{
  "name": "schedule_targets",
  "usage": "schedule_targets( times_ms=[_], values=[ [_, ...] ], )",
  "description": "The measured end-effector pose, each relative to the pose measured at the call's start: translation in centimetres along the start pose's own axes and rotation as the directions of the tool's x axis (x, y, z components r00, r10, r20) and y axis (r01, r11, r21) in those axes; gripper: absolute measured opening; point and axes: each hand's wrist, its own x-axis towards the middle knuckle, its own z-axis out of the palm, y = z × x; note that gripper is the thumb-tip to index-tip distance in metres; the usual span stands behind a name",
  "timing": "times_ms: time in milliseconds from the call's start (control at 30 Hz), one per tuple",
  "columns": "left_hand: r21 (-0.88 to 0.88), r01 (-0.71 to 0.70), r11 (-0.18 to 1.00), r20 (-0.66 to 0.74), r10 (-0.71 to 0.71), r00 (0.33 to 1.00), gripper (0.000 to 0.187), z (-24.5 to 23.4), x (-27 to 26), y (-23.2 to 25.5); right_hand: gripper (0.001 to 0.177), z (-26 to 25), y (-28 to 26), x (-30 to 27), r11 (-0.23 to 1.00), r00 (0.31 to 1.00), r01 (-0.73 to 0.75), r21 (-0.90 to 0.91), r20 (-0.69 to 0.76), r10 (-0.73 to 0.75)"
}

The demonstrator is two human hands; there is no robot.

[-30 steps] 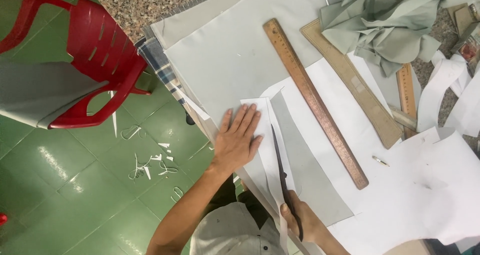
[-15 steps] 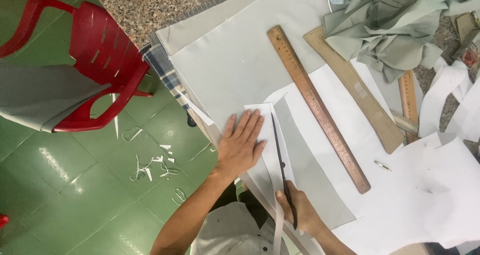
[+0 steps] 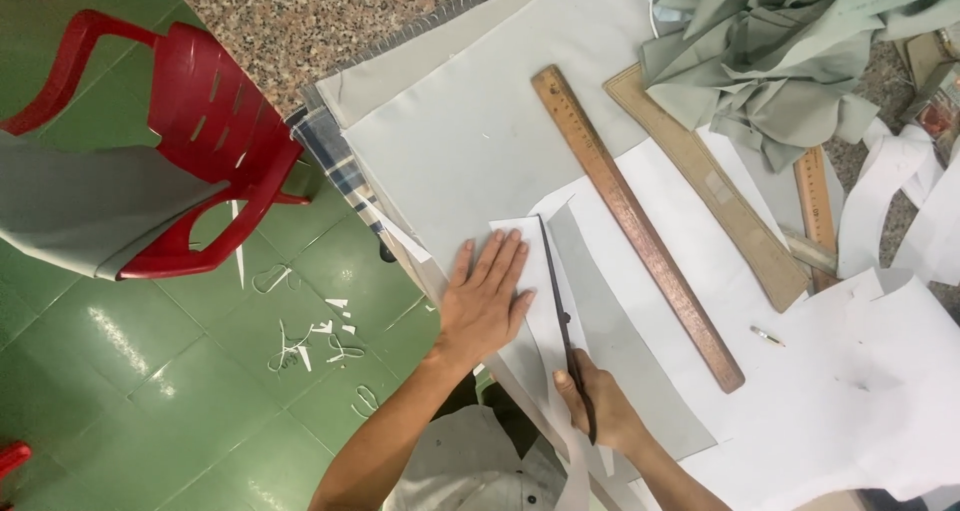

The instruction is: The person uses large scissors to cut a white paper pattern on a work table. They repeatedly cut along drawn lines, trim edges, and adjust the paper's position to complete the shape.

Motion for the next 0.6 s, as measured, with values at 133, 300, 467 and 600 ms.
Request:
schedule_targets(
  times_ms=[133, 300, 467, 600],
  values=[
    [0.005, -0.003, 1.0, -0.054, 0.004, 0.999, 0.066, -0.1, 0.0, 0.0, 0.054, -0.4, 0.0, -0.1, 1.0, 1.0, 0.013, 0.003, -0.016, -0.013],
    [-0.004, 0.01, 1.0, 0.042, -0.01, 0.999, 0.089, 0.1, 1.1, -0.6, 0.069, -4.1, -0.8, -3.1, 0.994, 0.992, -0.109, 0.01, 0.069, 0.108],
    [-0.027, 0.046, 0.999, 0.05, -0.045, 0.998, 0.094, 0.0, 3.1, -1.8, 0.079, -8.0, -2.8, -3.6, 0.98, 0.972, -0.18, -0.089, 0.136, 0.191],
    [-0.019, 0.054, 0.998, 0.029, -0.053, 0.998, 0.095, -0.2, 3.6, -1.9, 0.072, -9.1, -5.2, -2.2, 0.995, 0.983, -0.103, 0.02, 0.153, 0.098]
  ],
)
